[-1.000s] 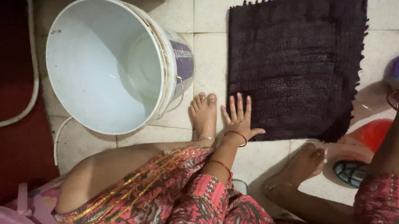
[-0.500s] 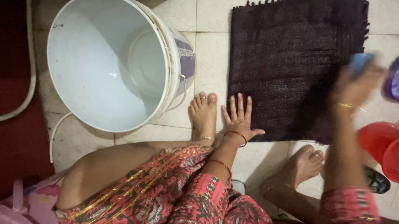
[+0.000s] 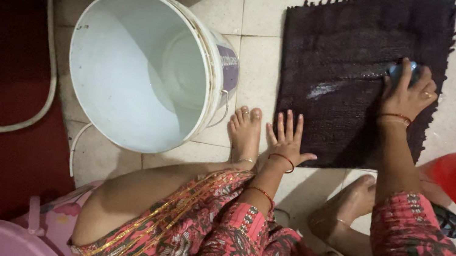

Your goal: The person rubs soap onto a dark rug, rinses it with water from a bucket using a red mug, and scrubs it with a brush while sitting on a tiled floor.

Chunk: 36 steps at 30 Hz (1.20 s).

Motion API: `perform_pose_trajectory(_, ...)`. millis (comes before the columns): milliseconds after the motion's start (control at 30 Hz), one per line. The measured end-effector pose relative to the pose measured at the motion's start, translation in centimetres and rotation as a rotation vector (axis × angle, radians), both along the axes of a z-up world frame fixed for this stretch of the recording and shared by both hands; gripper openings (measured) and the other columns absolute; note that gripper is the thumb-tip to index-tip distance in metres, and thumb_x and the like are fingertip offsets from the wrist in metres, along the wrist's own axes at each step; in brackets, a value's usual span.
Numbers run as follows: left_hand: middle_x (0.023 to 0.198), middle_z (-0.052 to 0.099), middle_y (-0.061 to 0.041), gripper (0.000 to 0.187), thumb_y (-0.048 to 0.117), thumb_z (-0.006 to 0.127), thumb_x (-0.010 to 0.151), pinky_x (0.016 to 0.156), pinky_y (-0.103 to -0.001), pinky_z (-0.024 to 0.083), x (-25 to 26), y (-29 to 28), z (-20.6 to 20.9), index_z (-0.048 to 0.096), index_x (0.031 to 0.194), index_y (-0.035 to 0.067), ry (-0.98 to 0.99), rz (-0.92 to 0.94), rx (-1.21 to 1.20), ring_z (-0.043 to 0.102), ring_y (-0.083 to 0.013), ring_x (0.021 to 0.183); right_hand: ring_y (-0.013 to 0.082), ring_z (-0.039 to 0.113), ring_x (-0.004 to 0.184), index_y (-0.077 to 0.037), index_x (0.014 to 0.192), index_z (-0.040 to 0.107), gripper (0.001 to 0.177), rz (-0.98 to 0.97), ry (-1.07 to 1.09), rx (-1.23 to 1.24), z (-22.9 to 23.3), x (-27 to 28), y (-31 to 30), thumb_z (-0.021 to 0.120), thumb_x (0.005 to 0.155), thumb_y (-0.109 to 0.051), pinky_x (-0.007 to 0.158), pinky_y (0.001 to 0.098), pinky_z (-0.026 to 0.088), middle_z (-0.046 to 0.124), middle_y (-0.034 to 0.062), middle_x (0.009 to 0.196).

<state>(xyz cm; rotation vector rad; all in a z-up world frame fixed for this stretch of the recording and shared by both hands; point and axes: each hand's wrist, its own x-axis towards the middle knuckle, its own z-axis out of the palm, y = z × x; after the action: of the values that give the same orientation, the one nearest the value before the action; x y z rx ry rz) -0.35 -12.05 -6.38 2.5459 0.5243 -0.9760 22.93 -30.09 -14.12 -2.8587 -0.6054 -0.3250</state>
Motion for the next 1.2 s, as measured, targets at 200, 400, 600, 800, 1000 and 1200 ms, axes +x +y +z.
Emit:
perform_pose_trajectory(200, 0.172, -0.015, -0.019, 0.136, 0.08, 0.068, 0.073, 0.118, -0.071, -0.01, -0.2, -0.3, 0.0, -0.006, 0.165, 0.013, -0.013, -0.009, 0.017, -0.017, -0.0425, 0.157, 0.0382, 0.057, 0.117, -0.024, 0.148, 0.058, 0.044, 0.174, 0.424, -0.125, 2.0, -5.2, 8.2, 0.057, 0.104, -0.017, 0.096, 0.0557, 0.043, 0.058, 0.0192, 0.138)
perform_pose_trajectory(400, 0.173, -0.013, -0.018, 0.133, 0.081, 0.066, 0.074, 0.119, -0.07, -0.011, -0.6, -0.3, 0.1, -0.005, 0.165, 0.014, -0.043, 0.002, 0.003, -0.017, -0.042, 0.158, 0.0394, 0.059, 0.11, -0.017, 0.141, 0.064, 0.046, 0.706, 0.247, 0.097, 1.6, -4.4, 15.2, 0.061, 0.096, -0.029, 0.091, 0.0525, 0.045, 0.059, 0.0239, 0.134)
perform_pose_trajectory(600, 0.17, -0.016, -0.019, 0.135, 0.082, 0.065, 0.073, 0.116, -0.07, -0.013, 0.0, -0.1, -0.3, -0.009, 0.164, 0.014, -0.007, 0.003, -0.009, -0.02, -0.0414, 0.155, 0.0429, 0.042, 0.138, -0.026, 0.152, 0.055, 0.045, 0.076, 0.147, 0.136, -4.9, 6.9, 7.6, 0.057, 0.112, -0.007, 0.118, 0.0484, 0.04, 0.046, 0.0221, 0.152)
perform_pose_trajectory(800, 0.172, -0.013, -0.019, 0.136, 0.084, 0.064, 0.073, 0.119, -0.071, -0.009, -0.4, -0.3, -0.3, -0.005, 0.166, 0.013, -0.029, -0.006, 0.015, -0.016, -0.0421, 0.157, 0.0423, 0.045, 0.128, -0.026, 0.162, 0.044, 0.07, -0.099, 0.015, -0.015, -2.8, 5.0, 12.4, 0.064, 0.095, -0.014, 0.1, 0.0572, 0.035, 0.046, 0.025, 0.145)
perform_pose_trajectory(1000, 0.171, -0.011, -0.019, 0.135, 0.082, 0.066, 0.071, 0.117, -0.071, -0.007, 0.5, -0.2, 0.6, -0.002, 0.164, 0.013, 0.031, -0.019, 0.018, -0.013, -0.0422, 0.156, 0.0385, 0.054, 0.121, -0.022, 0.151, 0.053, 0.062, 0.564, 0.192, 0.03, 1.3, -1.3, 20.3, 0.059, 0.09, -0.011, 0.096, 0.0545, 0.043, 0.053, 0.0232, 0.139)
perform_pose_trajectory(1200, 0.172, -0.008, -0.021, 0.135, 0.083, 0.065, 0.072, 0.119, -0.071, -0.005, -0.4, -0.1, 0.5, -0.001, 0.166, 0.011, -0.048, -0.028, 0.033, -0.011, -0.0434, 0.158, 0.0344, 0.055, 0.123, -0.019, 0.147, 0.057, 0.048, 0.545, 0.075, 0.026, 3.1, 3.1, 18.1, 0.061, 0.1, -0.013, 0.097, 0.0478, 0.044, 0.055, 0.0177, 0.142)
